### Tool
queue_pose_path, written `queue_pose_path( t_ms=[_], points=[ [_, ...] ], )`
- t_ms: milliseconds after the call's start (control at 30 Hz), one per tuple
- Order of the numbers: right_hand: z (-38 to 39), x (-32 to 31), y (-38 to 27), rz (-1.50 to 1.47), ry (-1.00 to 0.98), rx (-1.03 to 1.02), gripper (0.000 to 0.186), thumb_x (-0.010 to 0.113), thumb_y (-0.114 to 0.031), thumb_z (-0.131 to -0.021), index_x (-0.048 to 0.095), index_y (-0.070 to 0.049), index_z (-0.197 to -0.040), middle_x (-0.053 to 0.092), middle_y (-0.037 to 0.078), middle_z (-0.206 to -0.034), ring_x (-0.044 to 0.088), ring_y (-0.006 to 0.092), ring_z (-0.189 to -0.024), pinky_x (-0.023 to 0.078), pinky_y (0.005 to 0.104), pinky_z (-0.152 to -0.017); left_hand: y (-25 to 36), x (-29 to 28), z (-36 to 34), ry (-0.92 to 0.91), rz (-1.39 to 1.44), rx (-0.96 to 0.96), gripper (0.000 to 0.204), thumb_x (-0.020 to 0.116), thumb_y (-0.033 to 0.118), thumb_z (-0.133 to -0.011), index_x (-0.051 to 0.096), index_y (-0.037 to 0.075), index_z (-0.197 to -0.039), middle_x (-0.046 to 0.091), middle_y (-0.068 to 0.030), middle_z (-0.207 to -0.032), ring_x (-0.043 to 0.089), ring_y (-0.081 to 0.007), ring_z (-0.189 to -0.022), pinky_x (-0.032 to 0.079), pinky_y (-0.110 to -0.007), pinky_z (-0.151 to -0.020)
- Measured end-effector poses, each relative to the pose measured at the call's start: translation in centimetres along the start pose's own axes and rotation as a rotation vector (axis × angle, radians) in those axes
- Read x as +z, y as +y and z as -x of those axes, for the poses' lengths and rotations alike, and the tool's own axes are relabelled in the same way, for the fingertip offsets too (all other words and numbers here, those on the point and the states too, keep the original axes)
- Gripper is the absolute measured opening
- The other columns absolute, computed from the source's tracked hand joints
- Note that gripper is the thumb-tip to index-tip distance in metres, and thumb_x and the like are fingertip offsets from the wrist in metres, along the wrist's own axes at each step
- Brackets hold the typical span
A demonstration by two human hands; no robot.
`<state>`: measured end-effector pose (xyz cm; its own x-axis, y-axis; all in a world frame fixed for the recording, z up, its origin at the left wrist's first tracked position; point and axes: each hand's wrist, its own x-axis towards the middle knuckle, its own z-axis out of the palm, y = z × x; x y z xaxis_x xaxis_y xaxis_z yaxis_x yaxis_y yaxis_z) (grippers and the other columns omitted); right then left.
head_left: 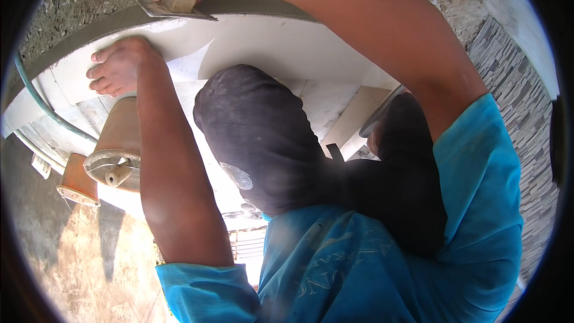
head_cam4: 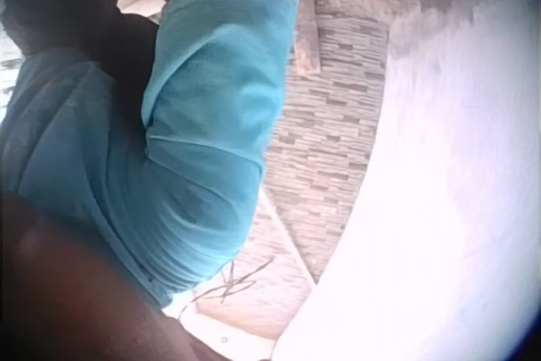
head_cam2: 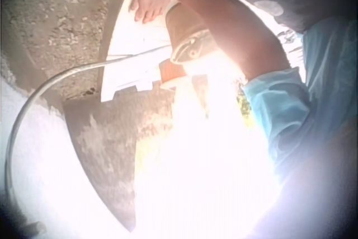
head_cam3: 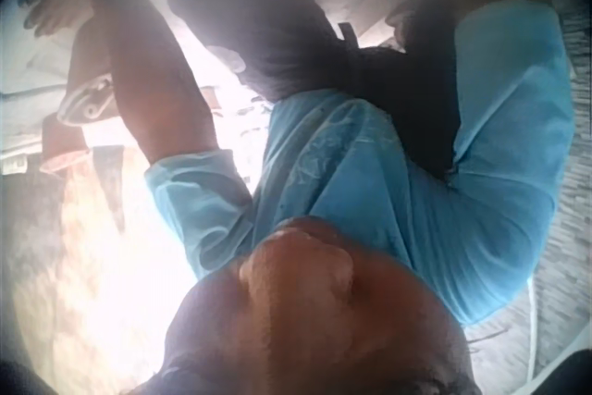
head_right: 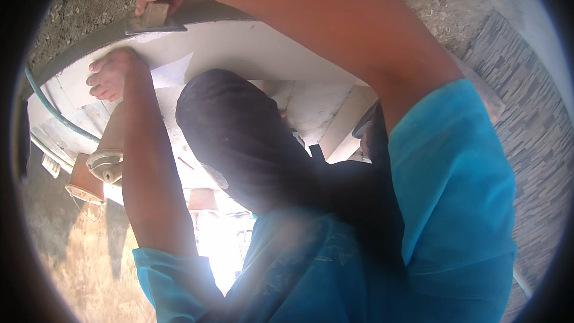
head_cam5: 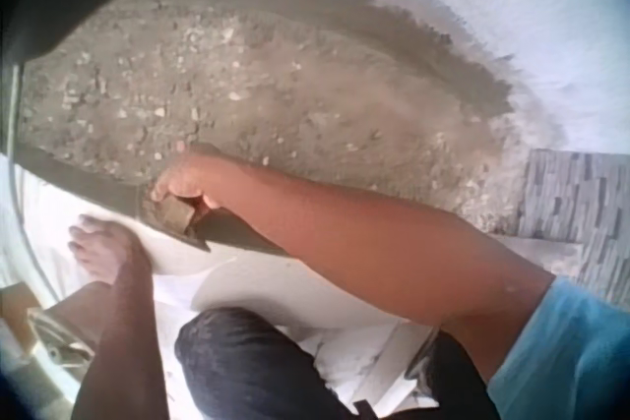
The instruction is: The person scoops cement from a bucket using a hand trowel and applies it to a wall with a trowel, smoothing the surface repeatedly. The person works on a vertical wall section, repeatedly loading and spreading the cement to create a smooth finish.
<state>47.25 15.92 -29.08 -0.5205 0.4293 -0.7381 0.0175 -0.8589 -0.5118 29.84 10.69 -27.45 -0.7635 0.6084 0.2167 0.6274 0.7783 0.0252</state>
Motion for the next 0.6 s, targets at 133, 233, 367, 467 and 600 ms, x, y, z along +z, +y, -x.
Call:
queue_pose_path(
  t_ms=[133,233,367,467,600],
  points=[
    [-1.5,4.3,-2.8,-0.154,-0.157,-0.059,0.02,0.069,-0.019,-0.091,0.071,-0.003,-0.102,0.071,0.012,-0.094,0.069,0.0244,-0.08,0.057,0.0413,-0.067,-0.7,-1.9,-0.4,-0.097,0.029,-0.066,0.055,0.023,0.034,-0.108,0.039,-0.009,-0.137,0.037,-0.0315,-0.144,0.035,-0.0438,-0.137,0.029,-0.055,-0.113],
    [4.0,0.4,-5.0,-0.147,-0.237,-0.144,0.021,0.067,-0.022,-0.092,0.07,-0.005,-0.106,0.071,0.01,-0.096,0.069,0.0208,-0.087,0.057,0.038,-0.075,0.4,-1.8,0.0,-0.113,0.067,-0.059,0.055,0.023,0.034,-0.108,0.04,-0.007,-0.138,0.038,-0.0308,-0.144,0.036,-0.0435,-0.137,0.029,-0.054,-0.113],
    [12.2,-9.4,-0.8,-0.202,-0.335,-0.276,0.026,0.061,-0.019,-0.096,0.066,-0.003,-0.116,0.069,0.006,-0.109,0.067,0.0153,-0.096,0.055,0.0306,-0.086,1.0,-2.3,0.6,-0.112,0.093,-0.075,0.055,0.024,0.035,-0.108,0.04,-0.006,-0.14,0.036,-0.031,-0.148,0.033,-0.044,-0.141,0.028,-0.055,-0.114],
    [23.3,-17.2,3.9,-0.214,-0.204,-0.085,0.031,0.065,-0.015,-0.095,0.059,-0.004,-0.123,0.067,0.003,-0.114,0.066,0.0131,-0.099,0.054,0.0291,-0.088,0.6,-1.9,0.3,-0.104,0.121,-0.093,0.057,0.025,0.038,-0.107,0.042,-0.006,-0.139,0.035,-0.0311,-0.15,0.031,-0.0443,-0.142,0.027,-0.055,-0.114],
    [32.4,-22.2,11.5,0.059,0.064,0.056,0.033,0.074,-0.02,-0.09,0.064,-0.005,-0.117,0.069,0.003,-0.107,0.064,0.0115,-0.097,0.05,0.028,-0.087,-1.2,-0.2,-1.3,-0.009,0.033,-0.101,0.053,0.029,0.038,-0.105,0.049,-0.004,-0.13,0.046,-0.0266,-0.135,0.042,-0.0395,-0.129,0.033,-0.052,-0.107]
  ],
)
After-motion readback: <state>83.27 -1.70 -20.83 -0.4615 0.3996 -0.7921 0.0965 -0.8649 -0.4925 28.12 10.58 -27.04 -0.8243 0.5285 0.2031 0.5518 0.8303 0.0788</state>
